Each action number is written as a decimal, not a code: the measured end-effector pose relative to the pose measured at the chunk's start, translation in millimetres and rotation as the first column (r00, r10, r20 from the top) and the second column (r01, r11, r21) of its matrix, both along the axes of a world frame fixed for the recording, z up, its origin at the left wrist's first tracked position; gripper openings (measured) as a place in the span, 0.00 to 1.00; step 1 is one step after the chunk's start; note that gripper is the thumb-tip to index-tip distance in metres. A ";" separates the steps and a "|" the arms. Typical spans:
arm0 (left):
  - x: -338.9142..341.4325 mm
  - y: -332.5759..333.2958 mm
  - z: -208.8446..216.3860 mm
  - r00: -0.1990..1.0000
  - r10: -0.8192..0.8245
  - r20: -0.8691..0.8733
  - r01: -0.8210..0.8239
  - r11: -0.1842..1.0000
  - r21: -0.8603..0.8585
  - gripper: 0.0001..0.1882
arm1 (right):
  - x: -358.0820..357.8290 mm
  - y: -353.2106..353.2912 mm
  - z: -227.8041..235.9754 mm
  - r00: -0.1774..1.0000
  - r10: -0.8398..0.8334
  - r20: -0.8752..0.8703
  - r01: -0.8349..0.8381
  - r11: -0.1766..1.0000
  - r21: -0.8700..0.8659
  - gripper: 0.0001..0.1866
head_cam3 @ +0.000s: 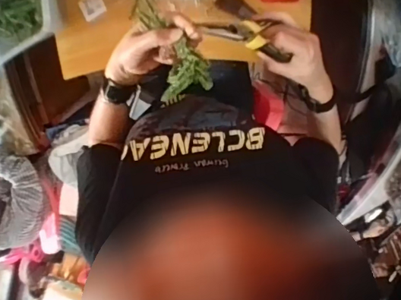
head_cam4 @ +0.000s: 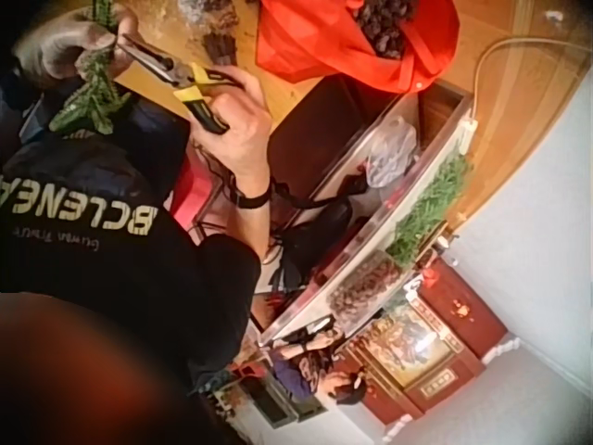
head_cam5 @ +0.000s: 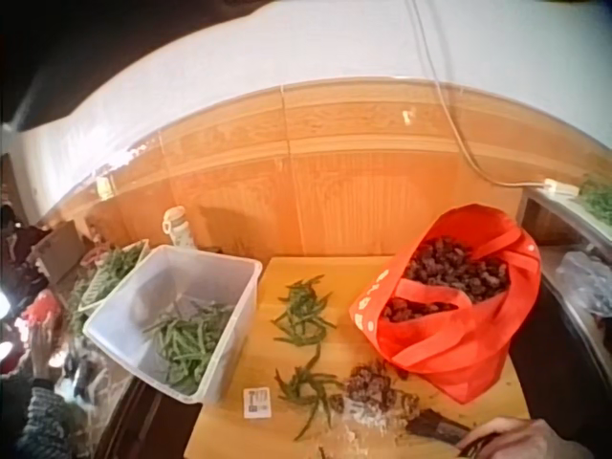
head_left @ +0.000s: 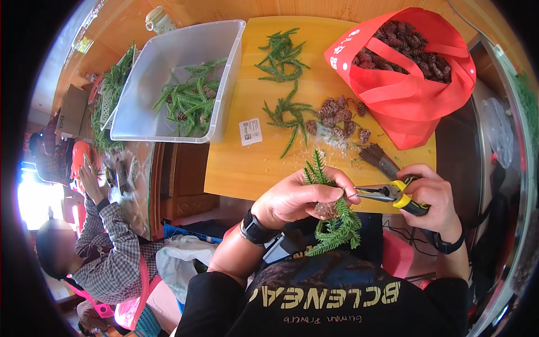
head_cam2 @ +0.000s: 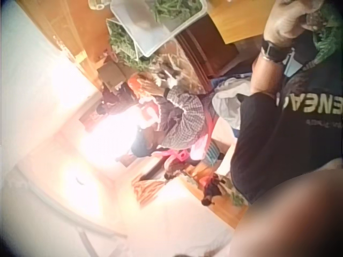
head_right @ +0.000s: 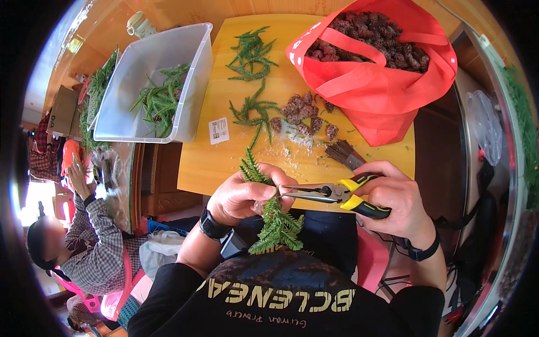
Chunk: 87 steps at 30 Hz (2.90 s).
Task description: Trimming and processing small plant stems and flowers using cutters at a workbench.
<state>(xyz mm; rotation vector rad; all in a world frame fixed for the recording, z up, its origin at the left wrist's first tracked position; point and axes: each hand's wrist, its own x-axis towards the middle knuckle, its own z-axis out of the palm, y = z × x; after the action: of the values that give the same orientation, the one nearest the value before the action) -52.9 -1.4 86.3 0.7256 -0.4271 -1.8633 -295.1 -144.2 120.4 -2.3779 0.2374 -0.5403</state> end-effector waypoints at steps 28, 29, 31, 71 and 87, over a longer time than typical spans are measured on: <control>-8.2 1.4 9.2 0.964 0.150 0.218 -0.102 0.970 -0.219 0.10 | -1.2 10.6 -0.6 0.998 -0.032 0.048 0.030 0.998 0.053 0.15; -9.0 0.2 6.2 0.977 0.132 0.169 -0.088 0.965 -0.247 0.12 | -1.2 9.9 -0.6 0.998 -0.032 0.049 0.030 0.998 0.054 0.15; -9.3 0.9 3.0 0.986 0.105 0.127 -0.075 0.972 -0.223 0.13 | -1.6 8.5 -0.9 0.999 0.002 0.040 -0.003 0.999 0.039 0.14; -15.2 -5.6 10.2 0.010 0.773 0.634 0.103 0.630 -0.770 0.10 | -2.7 11.5 6.0 0.985 -0.165 -0.055 0.165 0.986 -0.008 0.17; -12.2 -6.5 7.7 0.203 0.744 0.637 -0.073 0.660 -0.748 0.10 | 4.8 11.9 9.1 0.992 -0.128 0.015 0.128 0.992 -0.017 0.16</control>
<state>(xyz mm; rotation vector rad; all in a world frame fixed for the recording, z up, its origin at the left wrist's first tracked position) -65.1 -7.9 94.0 1.2840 -1.3212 -0.4305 -290.3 -132.3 129.5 -2.3866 0.3826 -0.6204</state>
